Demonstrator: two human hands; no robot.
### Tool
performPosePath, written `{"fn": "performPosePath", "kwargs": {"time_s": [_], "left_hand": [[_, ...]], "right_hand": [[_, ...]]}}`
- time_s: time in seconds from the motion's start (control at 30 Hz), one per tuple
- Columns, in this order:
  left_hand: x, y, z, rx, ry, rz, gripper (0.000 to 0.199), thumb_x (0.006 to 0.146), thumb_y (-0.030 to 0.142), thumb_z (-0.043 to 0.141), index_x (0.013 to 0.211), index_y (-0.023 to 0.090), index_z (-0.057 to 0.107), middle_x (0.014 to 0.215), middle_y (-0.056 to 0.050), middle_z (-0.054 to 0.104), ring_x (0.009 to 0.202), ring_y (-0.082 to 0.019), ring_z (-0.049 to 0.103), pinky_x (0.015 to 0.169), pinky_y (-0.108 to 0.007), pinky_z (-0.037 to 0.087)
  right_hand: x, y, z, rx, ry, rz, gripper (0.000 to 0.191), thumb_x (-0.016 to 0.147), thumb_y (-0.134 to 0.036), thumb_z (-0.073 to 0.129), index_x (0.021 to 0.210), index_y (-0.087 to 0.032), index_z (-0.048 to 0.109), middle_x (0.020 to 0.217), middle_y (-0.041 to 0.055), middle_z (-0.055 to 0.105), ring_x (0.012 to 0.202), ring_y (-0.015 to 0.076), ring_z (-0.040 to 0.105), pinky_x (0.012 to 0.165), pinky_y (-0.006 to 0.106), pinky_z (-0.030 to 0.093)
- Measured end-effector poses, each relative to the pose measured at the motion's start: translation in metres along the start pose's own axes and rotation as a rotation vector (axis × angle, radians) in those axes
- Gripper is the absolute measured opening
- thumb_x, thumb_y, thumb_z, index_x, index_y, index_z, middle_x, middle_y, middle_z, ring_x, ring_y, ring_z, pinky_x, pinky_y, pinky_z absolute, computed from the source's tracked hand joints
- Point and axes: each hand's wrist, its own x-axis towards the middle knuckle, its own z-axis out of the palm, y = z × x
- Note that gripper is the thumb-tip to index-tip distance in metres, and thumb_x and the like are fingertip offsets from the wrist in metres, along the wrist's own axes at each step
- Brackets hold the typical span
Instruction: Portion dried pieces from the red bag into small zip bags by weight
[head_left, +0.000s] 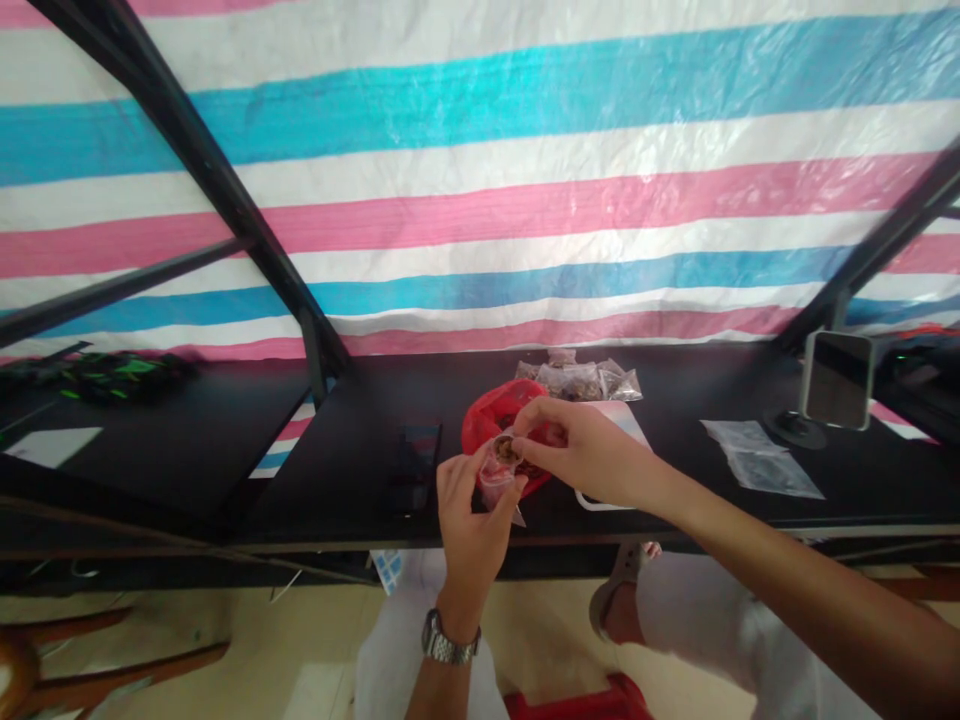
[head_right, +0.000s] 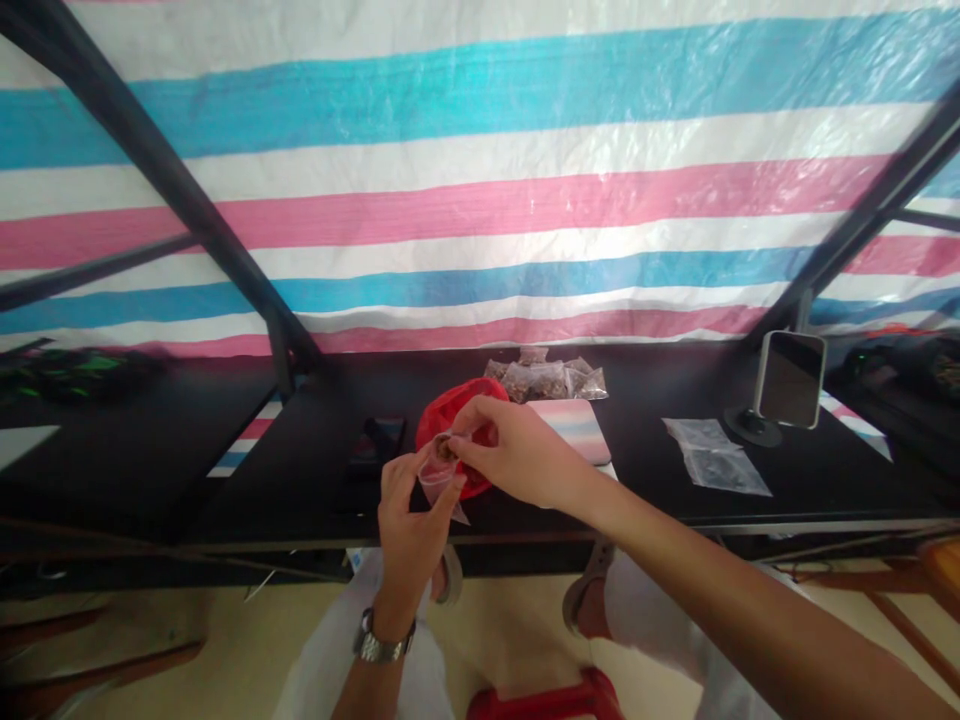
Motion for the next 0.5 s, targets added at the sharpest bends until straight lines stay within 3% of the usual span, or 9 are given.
{"fn": "performPosePath", "kwargs": {"time_s": [0.1,0.2,0.3,0.5], "left_hand": [[-0.001,0.0,0.001,-0.011,-0.017,-0.008,0.041,0.064,0.023,0.1,0.101,0.028,0.084,0.097,-0.006,0.071,0.105,-0.031,0.059,0.107,-0.042,0.047],[-0.003,-0.003,0.0,-0.005,-0.042,0.0,0.044,0.066,0.023,0.099,0.107,0.029,0.084,0.1,-0.007,0.072,0.105,-0.03,0.059,0.104,-0.04,0.048],[-0.004,-0.008,-0.002,0.018,-0.06,0.015,0.045,0.07,0.025,0.097,0.112,0.03,0.083,0.104,-0.007,0.073,0.105,-0.03,0.059,0.102,-0.039,0.048],[-0.006,-0.014,-0.006,0.056,-0.078,0.049,0.041,0.078,0.03,0.092,0.118,0.032,0.082,0.105,-0.007,0.074,0.104,-0.029,0.06,0.099,-0.038,0.048]], "right_hand": [[-0.006,-0.003,0.006,-0.204,0.029,-0.065,0.005,0.094,-0.025,0.074,0.098,-0.022,0.074,0.089,0.0018,0.076,0.08,0.0173,0.068,0.071,0.027,0.049],[-0.01,-0.003,0.01,-0.324,0.01,-0.181,0.012,0.093,-0.017,0.074,0.104,-0.024,0.075,0.108,0.0046,0.078,0.095,0.0207,0.07,0.084,0.031,0.05],[-0.012,-0.001,0.013,-0.385,-0.018,-0.248,0.021,0.093,-0.01,0.071,0.109,-0.024,0.074,0.119,0.0054,0.078,0.106,0.0233,0.071,0.094,0.034,0.051],[-0.014,0.0,0.019,-0.391,0.002,-0.296,0.02,0.097,-0.014,0.068,0.112,-0.026,0.073,0.124,0.0054,0.078,0.113,0.0241,0.071,0.101,0.037,0.051]]}}
